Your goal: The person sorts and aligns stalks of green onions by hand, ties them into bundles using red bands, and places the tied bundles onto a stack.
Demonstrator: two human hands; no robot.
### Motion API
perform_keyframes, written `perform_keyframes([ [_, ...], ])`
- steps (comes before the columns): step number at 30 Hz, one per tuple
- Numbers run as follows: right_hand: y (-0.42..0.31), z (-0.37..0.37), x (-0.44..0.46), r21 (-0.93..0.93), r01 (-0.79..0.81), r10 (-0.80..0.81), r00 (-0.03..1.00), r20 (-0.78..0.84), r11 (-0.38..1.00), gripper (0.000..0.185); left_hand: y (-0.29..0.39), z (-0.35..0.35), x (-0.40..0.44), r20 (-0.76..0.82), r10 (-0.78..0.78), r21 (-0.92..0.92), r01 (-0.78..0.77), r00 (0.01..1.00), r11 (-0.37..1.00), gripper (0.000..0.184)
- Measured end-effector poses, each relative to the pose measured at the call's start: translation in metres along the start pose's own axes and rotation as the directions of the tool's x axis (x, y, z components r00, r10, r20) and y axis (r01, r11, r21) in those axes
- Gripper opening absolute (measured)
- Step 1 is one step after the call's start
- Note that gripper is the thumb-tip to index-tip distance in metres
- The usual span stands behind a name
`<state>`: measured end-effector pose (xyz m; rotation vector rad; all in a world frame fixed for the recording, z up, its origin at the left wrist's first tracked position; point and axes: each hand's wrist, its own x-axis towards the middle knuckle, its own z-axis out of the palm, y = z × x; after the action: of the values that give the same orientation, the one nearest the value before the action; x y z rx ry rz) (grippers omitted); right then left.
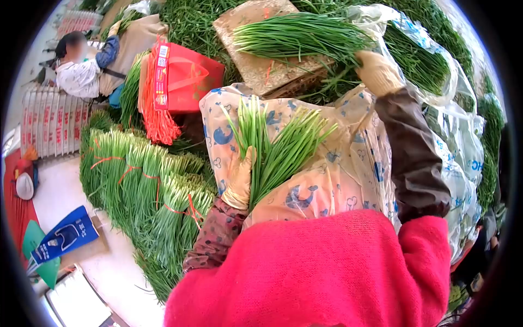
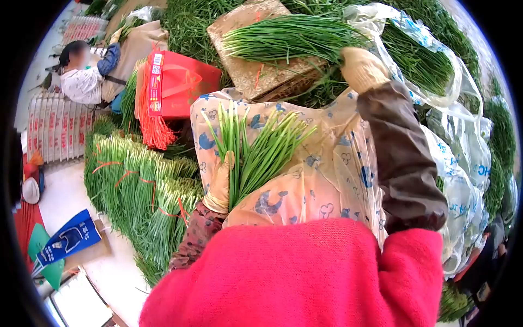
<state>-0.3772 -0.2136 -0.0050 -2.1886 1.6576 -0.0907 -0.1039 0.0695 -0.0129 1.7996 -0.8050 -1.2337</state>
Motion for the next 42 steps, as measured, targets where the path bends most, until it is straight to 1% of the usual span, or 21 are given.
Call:
perform_keyframes([
  [2, -0.016, -0.019, -0.033, -0.265, 0.060, -0.056, 0.998, 0.026, 0.962, 0.044, -0.003, -0.003, 0.001, 0.009, 0.111, 0.208, -0.111, 0.994, 0.972, 0.048],
  [5, -0.070, -0.031, -0.072, 0.180, 0.524, -0.526, 0.850, -0.036, 0.833, 0.017, 0.000, -0.005, 0.011, 0.034, 0.085, 0.414, -0.091, 0.996, 0.906, 0.052],
  [6, -0.091, -0.021, -0.079, 0.055, 0.656, -0.658, 0.747, 0.096, 0.753, 0.012, -0.004, -0.005, 0.013, 0.091, 0.174, 0.483, -0.196, 0.981, 0.854, 0.052],
  [9, -0.130, 0.003, -0.107, 0.069, 0.861, -0.859, 0.491, 0.148, 0.504, 0.017, 0.023, 0.008, 0.010, 0.151, -0.046, 0.003, 0.046, 0.987, 0.999, 0.050],
  [12, -0.131, 0.030, -0.112, 0.028, 0.919, -0.914, 0.387, 0.122, 0.392, 0.017, 0.014, 0.004, 0.012, 0.202, 0.315, 0.358, -0.369, 0.927, 0.858, 0.045],
  [15, -0.129, 0.034, -0.111, 0.151, 0.867, -0.880, 0.473, 0.050, 0.475, 0.017, 0.008, 0.004, 0.015, 0.109, 0.027, -0.043, -0.022, 0.994, 0.999, 0.041],
  [17, -0.122, 0.020, -0.105, 0.537, 0.532, -0.628, 0.778, -0.006, 0.654, 0.013, 0.010, 0.008, 0.014, 0.119, -0.113, -0.284, 0.143, 0.986, 0.948, 0.040],
  [18, -0.119, 0.036, -0.096, 0.781, 0.456, -0.425, 0.864, -0.271, 0.428, 0.016, 0.008, 0.006, 0.012, 0.098, 0.032, 0.006, -0.033, 0.995, 0.999, 0.041],
  [19, -0.117, 0.025, -0.091, 0.965, 0.014, -0.196, 0.980, 0.039, 0.263, 0.018, 0.004, 0.004, 0.010, 0.130, 0.132, 0.112, -0.147, 0.983, 0.983, 0.042],
  [21, -0.102, 0.012, -0.069, 0.958, -0.276, -0.096, 0.959, 0.268, -0.076, 0.015, -0.004, -0.001, 0.007, 0.191, 0.327, 0.306, -0.373, 0.925, 0.876, 0.048],
  [23, -0.090, 0.009, -0.057, 0.931, -0.247, 0.041, 0.963, 0.267, -0.268, 0.014, 0.009, -0.005, 0.001, 0.354, 0.638, 0.523, -0.710, 0.684, 0.471, 0.052],
  [25, -0.063, 0.010, -0.043, 0.935, -0.089, 0.095, 0.987, 0.129, -0.344, 0.015, 0.005, -0.006, -0.002, 0.376, 0.667, 0.506, -0.745, 0.643, 0.433, 0.053],
  [26, -0.048, 0.010, -0.033, 0.936, -0.033, 0.162, 0.982, 0.095, -0.351, 0.015, 0.014, -0.001, -0.007, 0.198, 0.380, 0.179, -0.415, 0.903, 0.892, 0.055],
  [27, -0.032, 0.011, -0.026, 0.934, 0.024, 0.226, 0.972, 0.061, -0.356, 0.016, 0.022, 0.004, -0.011, 0.187, -0.039, -0.234, 0.084, 0.982, 0.969, 0.058],
  [29, -0.004, 0.008, -0.024, 0.957, -0.110, 0.220, 0.974, 0.050, 0.269, 0.026, 0.020, 0.004, -0.014, 0.177, -0.052, -0.332, 0.110, 0.983, 0.937, 0.059],
  [30, 0.009, 0.015, -0.033, 0.662, 0.081, 0.061, 0.980, -0.190, 0.745, 0.045, 0.010, 0.000, -0.012, 0.157, -0.012, -0.295, 0.059, 0.988, 0.954, 0.057],
  [31, -0.016, -0.015, -0.057, 0.223, -0.026, 0.052, 0.993, -0.109, 0.974, 0.058, 0.005, -0.003, -0.009, 0.137, 0.026, -0.257, 0.010, 0.990, 0.966, 0.056],
  [33, -0.015, -0.019, -0.075, 0.232, 0.061, -0.121, 0.959, 0.255, 0.971, 0.065, 0.022, 0.004, -0.013, 0.133, 0.008, -0.394, 0.045, 0.991, 0.918, 0.055],
  [37, -0.045, -0.010, -0.106, 0.684, -0.008, -0.460, 0.734, 0.499, 0.730, 0.108, -0.001, 0.001, -0.013, 0.136, -0.045, -0.552, 0.113, 0.990, 0.826, 0.056],
  [40, -0.066, 0.034, -0.116, 0.937, -0.012, -0.585, 0.778, 0.227, 0.348, 0.126, -0.013, -0.005, -0.012, 0.170, -0.020, -0.536, 0.110, 0.985, 0.837, 0.055],
  [42, -0.085, 0.047, -0.114, 0.959, -0.237, -0.560, 0.821, 0.113, -0.154, 0.131, -0.013, -0.009, -0.012, 0.219, 0.048, -0.486, 0.067, 0.975, 0.871, 0.056],
])
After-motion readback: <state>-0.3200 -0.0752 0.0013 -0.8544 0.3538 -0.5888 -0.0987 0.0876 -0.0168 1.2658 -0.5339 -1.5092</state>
